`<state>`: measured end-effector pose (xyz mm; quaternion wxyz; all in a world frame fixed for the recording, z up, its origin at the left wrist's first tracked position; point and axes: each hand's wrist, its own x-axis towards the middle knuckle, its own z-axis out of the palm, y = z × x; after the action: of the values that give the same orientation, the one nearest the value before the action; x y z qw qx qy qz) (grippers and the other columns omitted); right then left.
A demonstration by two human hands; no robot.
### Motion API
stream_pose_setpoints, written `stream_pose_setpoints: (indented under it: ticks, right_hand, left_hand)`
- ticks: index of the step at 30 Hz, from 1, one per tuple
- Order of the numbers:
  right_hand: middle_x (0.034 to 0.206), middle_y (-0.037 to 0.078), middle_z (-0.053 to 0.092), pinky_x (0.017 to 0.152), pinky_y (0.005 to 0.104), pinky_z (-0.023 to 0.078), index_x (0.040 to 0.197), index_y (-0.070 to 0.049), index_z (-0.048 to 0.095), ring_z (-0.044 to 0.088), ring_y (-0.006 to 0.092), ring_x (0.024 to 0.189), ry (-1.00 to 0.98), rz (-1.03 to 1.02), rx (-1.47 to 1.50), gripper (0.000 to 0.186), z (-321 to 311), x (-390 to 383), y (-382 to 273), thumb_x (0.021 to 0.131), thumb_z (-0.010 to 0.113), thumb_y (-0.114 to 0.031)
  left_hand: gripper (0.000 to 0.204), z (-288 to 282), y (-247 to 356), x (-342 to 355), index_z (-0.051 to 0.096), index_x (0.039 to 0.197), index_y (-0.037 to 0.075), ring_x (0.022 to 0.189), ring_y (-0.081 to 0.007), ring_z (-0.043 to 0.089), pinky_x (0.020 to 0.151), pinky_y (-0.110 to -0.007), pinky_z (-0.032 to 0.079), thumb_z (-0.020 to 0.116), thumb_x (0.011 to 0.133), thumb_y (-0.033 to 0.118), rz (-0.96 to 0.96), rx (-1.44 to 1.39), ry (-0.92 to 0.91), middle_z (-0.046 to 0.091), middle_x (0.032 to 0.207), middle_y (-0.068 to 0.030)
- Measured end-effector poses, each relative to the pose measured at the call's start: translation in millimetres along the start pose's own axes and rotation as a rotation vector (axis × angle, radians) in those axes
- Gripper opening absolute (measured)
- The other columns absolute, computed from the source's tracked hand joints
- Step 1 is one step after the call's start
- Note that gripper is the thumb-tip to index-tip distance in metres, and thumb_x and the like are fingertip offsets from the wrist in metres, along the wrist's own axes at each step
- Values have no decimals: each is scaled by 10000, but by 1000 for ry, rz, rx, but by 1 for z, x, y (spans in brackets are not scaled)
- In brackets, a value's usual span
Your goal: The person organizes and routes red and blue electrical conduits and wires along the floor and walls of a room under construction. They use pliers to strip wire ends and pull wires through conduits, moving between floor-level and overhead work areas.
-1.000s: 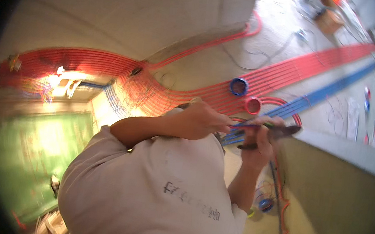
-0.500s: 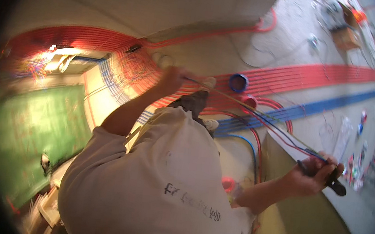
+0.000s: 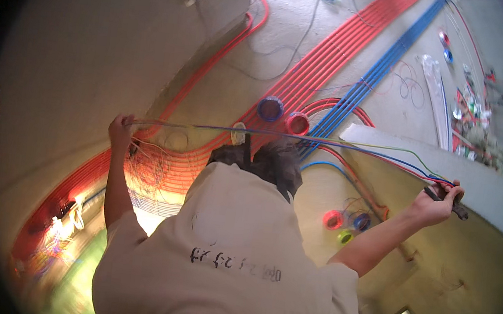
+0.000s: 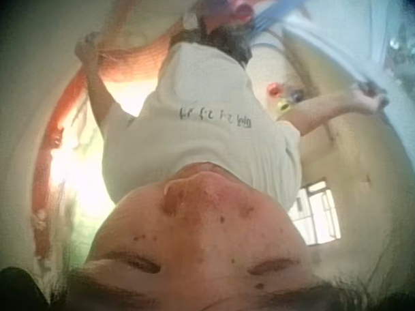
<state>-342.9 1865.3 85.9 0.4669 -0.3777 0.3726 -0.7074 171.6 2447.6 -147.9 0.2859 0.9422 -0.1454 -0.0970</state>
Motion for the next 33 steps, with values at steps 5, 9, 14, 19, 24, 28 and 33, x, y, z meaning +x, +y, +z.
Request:
stream_pose_setpoints:
  ticks: [5, 9, 14, 19, 24, 28, 33]
  right_hand:
    - [988, 86, 703, 618, 245, 471, 984, -89, 616, 531, 96, 662, 248, -117, -115, 41, -47, 48, 7, 1012, 591, -71]
    - [999, 78, 713, 527, 218, 380, 1081, -78, 638, 528, 68, 624, 349, -130, -344, 101, -45, 34, 25, 980, 646, -77]
    - [950, 35, 680, 526, 193, 362, 1313, -82, 596, 529, 45, 623, 199, 48, -386, 388, 10, 55, 85, 937, 693, -79]
    - [880, 47, 701, 600, 225, 500, 1242, -18, 631, 627, 88, 711, -326, 225, -231, 352, 99, 133, 158, 920, 719, -130]
    - [889, 57, 705, 735, 305, 551, 1401, -52, 555, 680, 132, 822, -1059, 422, -290, 534, 196, 199, 222, 889, 701, -5]
    - [825, 129, 585, 762, 365, 500, 1540, -122, 390, 618, 234, 768, -1477, 405, -336, 686, 287, 245, 195, 914, 652, -18]
    - [905, 151, 662, 790, 399, 495, 1381, -82, 517, 666, 272, 839, -1505, 444, -370, 470, 335, 313, 220, 925, 632, -81]
  left_hand:
    - [502, 20, -80, 103, 637, 808, -45, 676, -323, 606, 639, -437, 464, 690, 936, 437, 17, 331, -192, 633, 723, -190]
    - [466, 35, 12, 131, 634, 765, -40, 589, -294, 503, 580, -425, 423, 689, 944, 387, -65, 514, -198, 572, 649, -170]
    - [322, 31, 232, 170, 645, 877, -45, 666, -247, 530, 627, -394, 436, 636, 980, 259, 168, -39, -286, 618, 770, -185]
    - [179, 69, 432, 194, 665, 967, 6, 731, -274, 599, 668, -406, 469, 597, 991, 170, 549, 31, -46, 626, 833, -177]
    - [68, 122, 638, 189, 661, 948, 34, 706, -332, 623, 607, -435, 483, 634, 907, 80, 965, 317, 39, 609, 793, -133]
    - [125, 163, 770, 189, 657, 929, 60, 640, -297, 607, 544, -407, 467, 666, 806, 45, 1198, 220, -201, 582, 760, -99]
    - [131, 220, 884, 215, 637, 918, 42, 604, -312, 579, 525, -420, 439, 703, 806, 26, 1335, -25, -339, 568, 723, -110]
